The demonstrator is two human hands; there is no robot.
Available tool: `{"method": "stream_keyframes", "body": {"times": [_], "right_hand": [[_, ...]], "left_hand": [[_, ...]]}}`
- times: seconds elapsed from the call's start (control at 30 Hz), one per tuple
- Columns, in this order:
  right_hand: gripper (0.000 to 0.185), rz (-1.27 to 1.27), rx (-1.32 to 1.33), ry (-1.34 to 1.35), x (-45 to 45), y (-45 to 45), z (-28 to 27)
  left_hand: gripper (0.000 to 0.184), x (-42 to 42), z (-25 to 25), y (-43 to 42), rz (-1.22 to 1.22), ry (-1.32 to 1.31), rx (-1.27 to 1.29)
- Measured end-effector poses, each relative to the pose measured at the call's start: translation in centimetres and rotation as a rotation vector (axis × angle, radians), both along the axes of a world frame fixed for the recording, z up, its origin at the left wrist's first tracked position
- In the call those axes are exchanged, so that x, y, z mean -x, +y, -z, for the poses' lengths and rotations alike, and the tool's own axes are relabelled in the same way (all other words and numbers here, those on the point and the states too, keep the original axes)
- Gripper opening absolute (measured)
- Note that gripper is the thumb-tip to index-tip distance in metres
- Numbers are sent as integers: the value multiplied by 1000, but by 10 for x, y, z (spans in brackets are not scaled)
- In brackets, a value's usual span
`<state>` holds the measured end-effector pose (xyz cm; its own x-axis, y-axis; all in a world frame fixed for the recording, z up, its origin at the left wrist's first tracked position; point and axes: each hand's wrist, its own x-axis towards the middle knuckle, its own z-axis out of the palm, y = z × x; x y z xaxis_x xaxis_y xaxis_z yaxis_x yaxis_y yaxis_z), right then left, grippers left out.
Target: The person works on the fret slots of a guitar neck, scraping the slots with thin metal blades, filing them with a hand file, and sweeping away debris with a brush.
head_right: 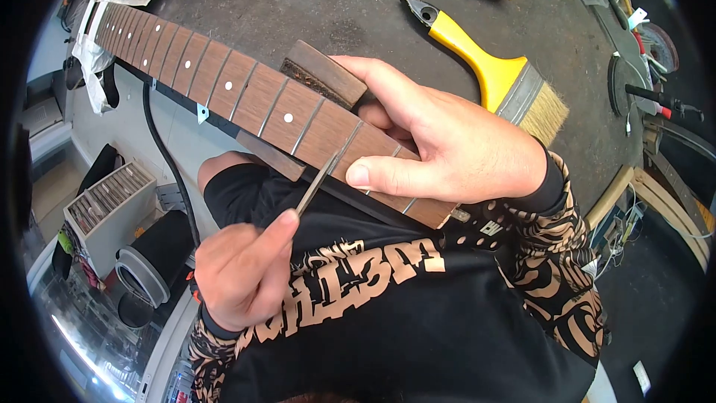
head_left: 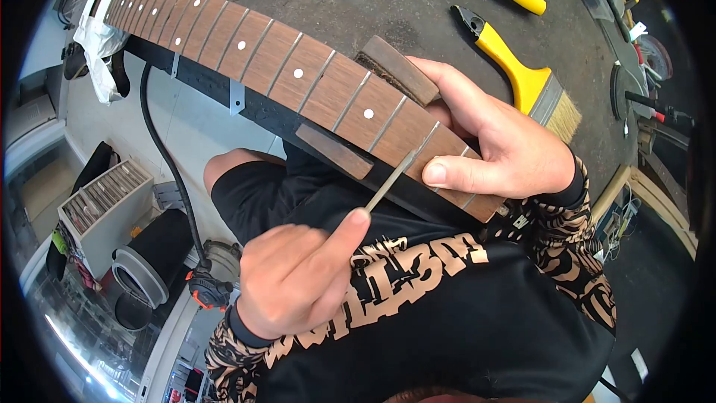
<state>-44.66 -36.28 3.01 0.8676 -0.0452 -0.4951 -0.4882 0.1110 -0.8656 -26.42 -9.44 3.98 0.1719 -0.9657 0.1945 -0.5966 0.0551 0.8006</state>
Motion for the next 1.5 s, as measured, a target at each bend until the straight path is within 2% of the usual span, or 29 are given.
{"method": "stream_keyframes", "body": {"times": [0.2,0.3,0.33,0.37,0.4,0.47,0.5,0.53,0.57,0.67,0.7,0.8,0.83,0.87,0.93,1.0,1.1,1.17,1.23,1.33,1.37,1.47,1.5], "right_hand": [[107,31,51,-79,3,5,8],[109,-5,150,-30,10,-7,-16],[110,99,174,-70,15,-7,-22],[110,201,202,-113,19,-6,-27],[94,315,398,-162,26,-9,-26],[69,226,1127,-10,35,-28,-29],[61,167,1304,36,42,-31,-26],[54,106,1477,83,50,-30,-17],[47,42,1648,131,54,-29,-11],[35,34,1597,260,53,-24,-7],[29,29,1645,166,49,-23,-6],[28,132,1614,205,59,-41,-12],[27,252,1637,158,60,-45,-17],[25,491,1347,101,54,-43,-31],[24,735,1150,-363,35,-46,-47],[31,662,879,-605,12,-39,-79],[32,544,662,-782,-31,-9,-81],[24,343,945,-828,-54,6,-63],[25,185,1249,-899,-57,-4,-51],[24,288,1523,-733,-40,-24,-59],[24,402,1120,-769,-44,-28,-63],[29,349,656,-844,-49,2,-58],[34,187,904,-915,-49,-4,-44]], "left_hand": [[53,1,8,-22,-10,-20,86],[48,-6,4,-19,0,54,155],[47,-12,3,-14,11,89,179],[43,-14,12,-2,-79,93,276],[41,-19,18,11,-197,148,272],[40,-27,31,35,-428,277,277],[37,-34,40,36,-506,386,341],[33,-36,43,34,-713,351,286],[31,-46,49,36,-745,350,225],[26,-77,79,33,-779,208,127],[23,-84,88,29,-774,203,158],[19,-103,91,6,-655,27,148],[18,-107,85,-4,-640,-56,139],[19,-111,86,-14,-641,-99,176],[19,-121,90,-33,-635,-189,248],[16,-130,95,-50,-639,-274,264],[11,-138,100,-67,-653,-412,268],[10,-141,101,-74,-672,-482,274],[11,-144,103,-76,-696,-528,287],[18,-140,103,-68,-754,-401,352],[19,-139,104,-66,-772,-402,393],[24,-127,110,-60,-809,-399,473],[25,-121,112,-57,-821,-394,473]]}}
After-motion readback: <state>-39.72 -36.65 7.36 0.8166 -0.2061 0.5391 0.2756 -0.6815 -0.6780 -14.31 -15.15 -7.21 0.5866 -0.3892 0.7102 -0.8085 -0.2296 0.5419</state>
